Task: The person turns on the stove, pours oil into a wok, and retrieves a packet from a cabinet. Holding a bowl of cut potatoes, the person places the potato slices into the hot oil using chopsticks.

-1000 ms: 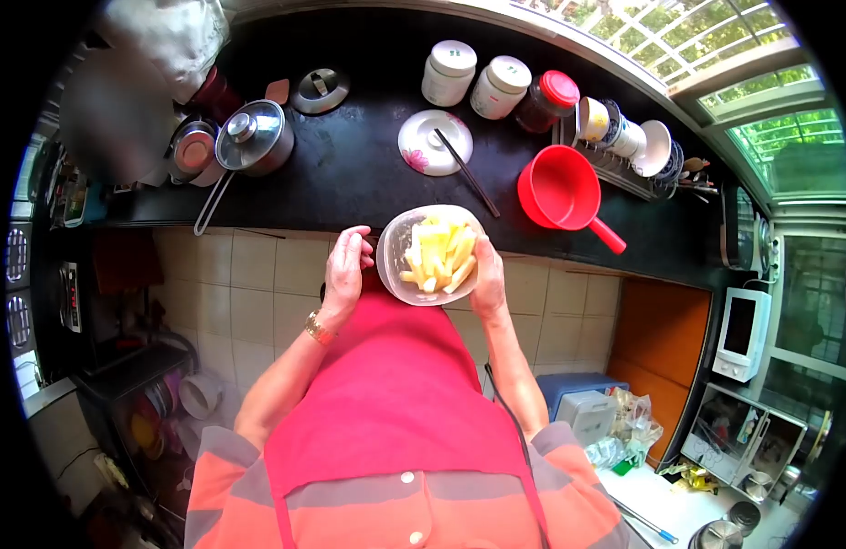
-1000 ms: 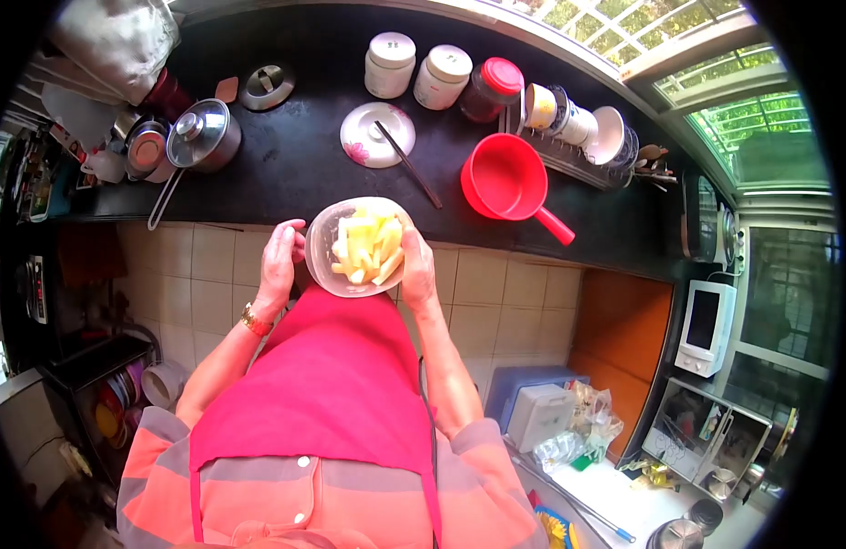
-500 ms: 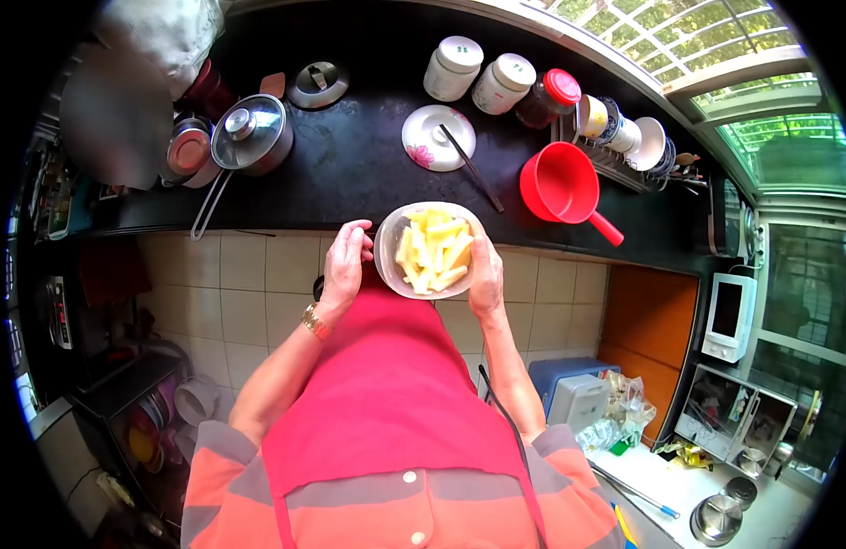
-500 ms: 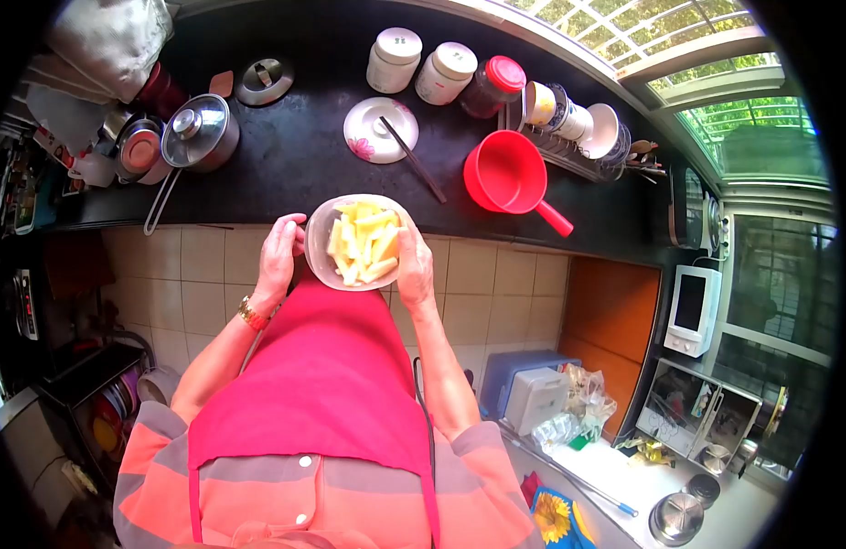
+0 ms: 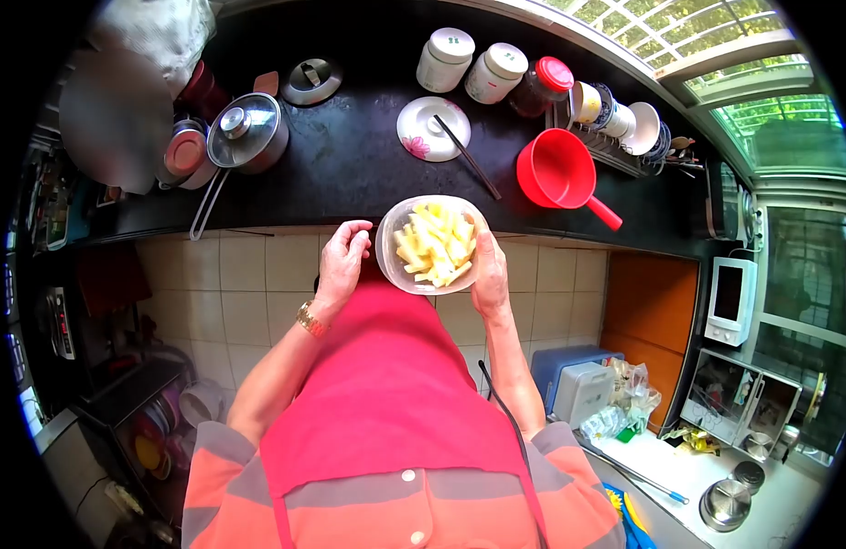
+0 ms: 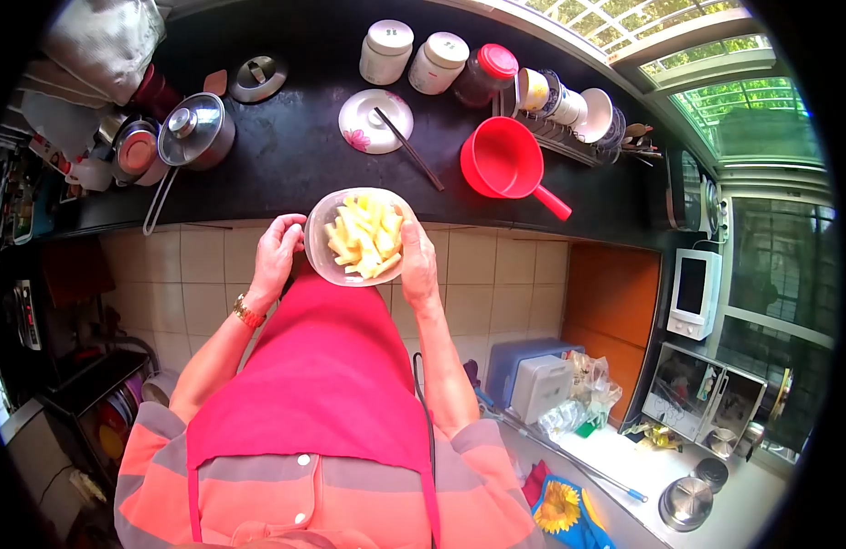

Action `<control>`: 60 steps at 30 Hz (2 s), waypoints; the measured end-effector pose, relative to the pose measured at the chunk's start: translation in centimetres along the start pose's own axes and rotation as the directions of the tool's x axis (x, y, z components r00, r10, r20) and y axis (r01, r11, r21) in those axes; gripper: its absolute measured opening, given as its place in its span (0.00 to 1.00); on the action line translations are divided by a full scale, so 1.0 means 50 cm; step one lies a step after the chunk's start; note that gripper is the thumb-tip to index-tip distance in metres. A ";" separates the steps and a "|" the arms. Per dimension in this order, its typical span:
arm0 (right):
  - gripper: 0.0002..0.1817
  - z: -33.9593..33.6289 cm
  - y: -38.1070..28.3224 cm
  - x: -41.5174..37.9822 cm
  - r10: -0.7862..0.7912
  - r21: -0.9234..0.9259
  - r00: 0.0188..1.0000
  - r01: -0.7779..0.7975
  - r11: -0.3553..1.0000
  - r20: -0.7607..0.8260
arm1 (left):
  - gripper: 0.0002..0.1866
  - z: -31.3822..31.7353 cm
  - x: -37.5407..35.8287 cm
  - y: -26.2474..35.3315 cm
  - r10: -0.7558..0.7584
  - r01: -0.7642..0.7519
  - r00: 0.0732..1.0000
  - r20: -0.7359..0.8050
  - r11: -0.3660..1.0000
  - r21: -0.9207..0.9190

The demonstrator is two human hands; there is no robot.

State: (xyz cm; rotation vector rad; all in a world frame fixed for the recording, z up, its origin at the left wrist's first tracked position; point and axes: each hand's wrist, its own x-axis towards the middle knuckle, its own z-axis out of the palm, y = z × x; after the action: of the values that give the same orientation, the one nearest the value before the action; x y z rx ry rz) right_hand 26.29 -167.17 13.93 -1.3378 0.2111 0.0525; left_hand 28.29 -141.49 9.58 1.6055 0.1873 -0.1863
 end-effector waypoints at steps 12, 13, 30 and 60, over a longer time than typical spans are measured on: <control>0.33 -0.007 -0.025 -0.017 -0.092 -0.222 0.996 0.091 0.971 0.007 | 0.12 0.016 -0.022 0.004 -0.013 0.013 1.000 0.002 1.000 -0.021; 0.32 0.002 -0.012 -0.021 -0.083 -0.109 0.996 0.082 0.991 -0.010 | 0.12 0.017 -0.023 0.002 0.004 -0.004 1.000 -0.004 1.000 -0.029; 0.32 0.028 -0.012 -0.044 -0.048 -0.142 0.998 0.052 0.989 0.030 | 0.14 0.031 -0.035 -0.013 0.051 -0.055 0.997 -0.059 0.996 -0.073; 0.33 0.052 -0.021 -0.028 -0.002 0.334 0.999 -0.013 0.942 0.046 | 0.21 -0.006 0.000 0.037 0.095 -0.110 0.974 -0.206 0.992 -0.058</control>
State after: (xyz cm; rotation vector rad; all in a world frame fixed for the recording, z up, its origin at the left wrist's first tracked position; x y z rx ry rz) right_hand 25.42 -164.76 15.78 -0.9953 0.1758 0.0492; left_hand 28.71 -141.30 11.42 1.5597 0.2644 0.0639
